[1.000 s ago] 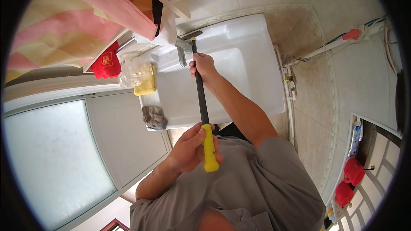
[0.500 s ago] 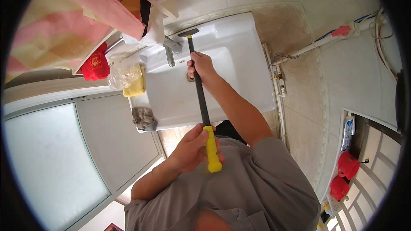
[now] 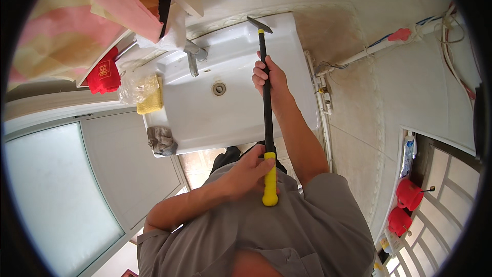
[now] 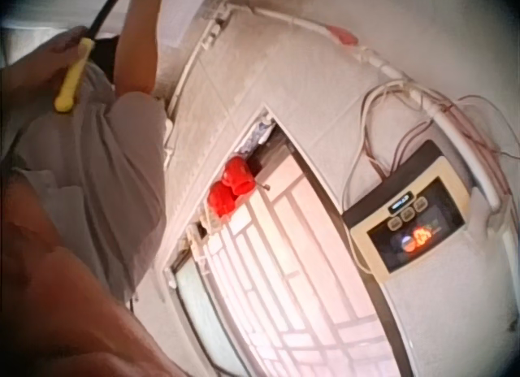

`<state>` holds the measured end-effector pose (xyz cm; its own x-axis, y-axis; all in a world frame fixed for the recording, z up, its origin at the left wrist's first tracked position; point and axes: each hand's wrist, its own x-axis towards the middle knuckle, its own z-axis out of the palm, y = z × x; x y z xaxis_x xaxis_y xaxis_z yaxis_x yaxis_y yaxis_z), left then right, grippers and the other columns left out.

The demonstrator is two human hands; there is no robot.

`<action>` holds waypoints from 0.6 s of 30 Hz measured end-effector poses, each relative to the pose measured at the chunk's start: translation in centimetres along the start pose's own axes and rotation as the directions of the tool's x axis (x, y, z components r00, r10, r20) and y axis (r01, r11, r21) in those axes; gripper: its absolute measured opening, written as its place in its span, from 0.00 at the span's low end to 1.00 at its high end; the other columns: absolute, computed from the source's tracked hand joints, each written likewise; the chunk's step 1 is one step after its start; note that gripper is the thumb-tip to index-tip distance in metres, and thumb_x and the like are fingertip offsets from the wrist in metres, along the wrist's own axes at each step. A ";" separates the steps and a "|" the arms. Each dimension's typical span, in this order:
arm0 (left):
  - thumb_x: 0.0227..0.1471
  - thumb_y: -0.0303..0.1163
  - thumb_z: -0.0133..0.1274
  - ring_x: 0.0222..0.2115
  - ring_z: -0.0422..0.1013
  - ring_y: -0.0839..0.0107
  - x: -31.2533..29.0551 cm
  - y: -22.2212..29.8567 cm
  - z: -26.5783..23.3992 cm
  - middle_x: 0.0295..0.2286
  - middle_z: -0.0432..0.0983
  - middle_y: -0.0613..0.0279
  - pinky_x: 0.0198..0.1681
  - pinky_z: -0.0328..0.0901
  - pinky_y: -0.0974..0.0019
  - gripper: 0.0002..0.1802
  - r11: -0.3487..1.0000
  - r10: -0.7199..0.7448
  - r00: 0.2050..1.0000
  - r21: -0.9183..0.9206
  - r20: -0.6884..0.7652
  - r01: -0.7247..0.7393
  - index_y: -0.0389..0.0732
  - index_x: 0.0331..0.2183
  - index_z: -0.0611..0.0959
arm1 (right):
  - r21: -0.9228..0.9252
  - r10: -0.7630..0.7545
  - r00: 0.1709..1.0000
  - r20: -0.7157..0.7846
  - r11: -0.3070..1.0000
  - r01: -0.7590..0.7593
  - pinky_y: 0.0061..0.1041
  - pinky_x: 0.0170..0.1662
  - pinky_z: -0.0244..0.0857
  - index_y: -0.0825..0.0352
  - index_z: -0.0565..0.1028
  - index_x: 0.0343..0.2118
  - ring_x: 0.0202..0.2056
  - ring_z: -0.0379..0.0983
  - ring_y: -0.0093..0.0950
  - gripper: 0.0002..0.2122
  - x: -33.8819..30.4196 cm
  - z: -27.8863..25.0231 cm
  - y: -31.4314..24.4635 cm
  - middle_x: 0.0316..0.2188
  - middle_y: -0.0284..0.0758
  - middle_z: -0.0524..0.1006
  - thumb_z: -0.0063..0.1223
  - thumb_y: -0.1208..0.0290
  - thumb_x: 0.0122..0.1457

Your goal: The person wipes tiled walls with a rag, rinses the rag in a bucket, and then uses a long-handled scraper and a small brush to clean around a sink and faucet.

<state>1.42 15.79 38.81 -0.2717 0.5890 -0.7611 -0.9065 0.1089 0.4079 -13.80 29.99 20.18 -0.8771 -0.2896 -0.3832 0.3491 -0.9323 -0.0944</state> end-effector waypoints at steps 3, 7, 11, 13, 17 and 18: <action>0.67 0.42 0.41 0.31 0.79 0.60 1.0 -1.3 -1.2 0.35 0.75 0.55 0.32 0.75 0.62 0.20 0.979 0.009 0.996 0.202 -0.083 0.008 0.39 0.52 0.62 | 0.066 -0.014 1.000 -0.026 0.998 0.016 0.21 0.20 0.56 0.61 0.65 0.51 0.18 0.58 0.21 0.11 0.5 -0.6 0.1 0.26 0.30 0.67 0.33 0.64 0.72; 0.67 0.41 0.40 0.32 0.79 0.60 2.2 -2.7 -2.7 0.35 0.74 0.56 0.34 0.75 0.61 0.20 0.969 -0.021 0.993 0.244 -0.114 0.048 0.39 0.53 0.61 | -0.076 -0.086 0.990 -0.112 0.994 0.078 0.21 0.20 0.56 0.61 0.65 0.51 0.18 0.60 0.21 0.12 0.7 -1.2 0.6 0.27 0.31 0.68 0.34 0.64 0.71; 0.67 0.40 0.40 0.33 0.79 0.60 4.0 -3.7 -2.4 0.35 0.74 0.56 0.37 0.75 0.59 0.20 0.991 -0.040 0.998 0.123 -0.044 0.046 0.40 0.53 0.60 | -0.328 -0.153 0.972 -0.177 0.941 0.088 0.21 0.17 0.54 0.62 0.65 0.51 0.16 0.59 0.21 0.12 0.2 -1.7 -0.4 0.24 0.30 0.69 0.37 0.64 0.70; 0.67 0.40 0.39 0.33 0.79 0.60 5.1 -4.4 -2.2 0.35 0.74 0.56 0.38 0.75 0.58 0.19 0.987 -0.015 1.000 0.160 -0.017 0.017 0.41 0.53 0.60 | -0.427 -0.158 0.969 -0.187 0.902 0.065 0.22 0.17 0.54 0.63 0.65 0.51 0.15 0.59 0.20 0.12 0.0 -1.9 -1.2 0.22 0.30 0.68 0.37 0.63 0.70; 0.68 0.38 0.37 0.33 0.78 0.60 6.4 -4.0 -1.4 0.34 0.74 0.56 0.38 0.75 0.57 0.17 0.981 -0.056 0.998 0.184 -0.042 0.062 0.40 0.52 0.60 | -0.495 -0.233 0.954 -0.187 0.862 0.113 0.23 0.15 0.53 0.63 0.65 0.52 0.14 0.59 0.21 0.13 0.2 -2.6 -2.8 0.21 0.30 0.68 0.37 0.65 0.70; 0.68 0.38 0.37 0.33 0.78 0.59 6.7 -3.7 -1.3 0.34 0.74 0.56 0.38 0.75 0.56 0.16 0.977 -0.067 0.996 0.199 -0.052 0.076 0.40 0.51 0.60 | -0.510 -0.237 0.953 -0.191 0.853 0.110 0.23 0.15 0.53 0.63 0.66 0.50 0.14 0.59 0.21 0.12 0.3 -2.8 -3.1 0.21 0.31 0.68 0.37 0.65 0.70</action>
<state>2.57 18.31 31.50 -0.2267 0.5380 -0.8119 -0.8420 0.3107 0.4410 -14.23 33.36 17.74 -0.8554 -0.0141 -0.5178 0.3697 -0.7169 -0.5911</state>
